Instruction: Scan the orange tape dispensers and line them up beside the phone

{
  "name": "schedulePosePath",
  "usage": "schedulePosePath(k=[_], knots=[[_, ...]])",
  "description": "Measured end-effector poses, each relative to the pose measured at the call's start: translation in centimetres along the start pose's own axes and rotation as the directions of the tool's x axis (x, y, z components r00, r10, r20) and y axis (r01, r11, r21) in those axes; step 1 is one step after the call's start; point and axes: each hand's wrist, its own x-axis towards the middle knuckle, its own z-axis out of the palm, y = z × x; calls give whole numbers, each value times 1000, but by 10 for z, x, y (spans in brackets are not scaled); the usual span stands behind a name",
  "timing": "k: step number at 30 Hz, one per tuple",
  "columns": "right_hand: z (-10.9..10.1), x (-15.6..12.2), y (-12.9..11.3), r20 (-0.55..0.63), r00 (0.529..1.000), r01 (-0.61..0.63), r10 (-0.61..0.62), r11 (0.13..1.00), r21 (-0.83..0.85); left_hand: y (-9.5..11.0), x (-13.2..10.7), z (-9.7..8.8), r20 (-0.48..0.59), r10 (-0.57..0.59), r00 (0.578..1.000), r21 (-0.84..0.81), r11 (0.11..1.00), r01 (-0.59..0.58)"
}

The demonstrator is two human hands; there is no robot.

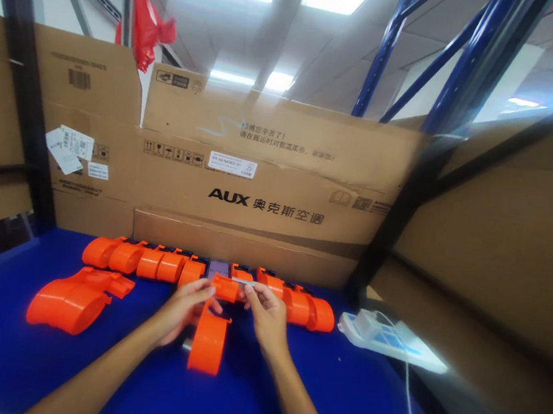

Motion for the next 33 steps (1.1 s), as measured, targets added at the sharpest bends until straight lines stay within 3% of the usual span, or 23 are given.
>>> schedulePosePath(k=[6,12,18,23,33], knots=[[-2,0,0,-112,994,-14,14,1000,-2,0,2,-2,-87,38,996,-9,999,-39],[-5,-1,-2,-150,989,-4,1,1000,-21,3,1,0,-96,40,995,6,999,-39],[-6,-4,-5,-71,997,7,-11,999,-51,5,1,-1,-112,69,991,31,997,-66],[-8,-4,-9,1,999,35,-35,998,-61,4,0,-2,-46,37,998,30,999,-35],[-6,-6,-6,111,994,27,-21,998,-50,1,-2,-3,-13,38,999,65,997,-37]])
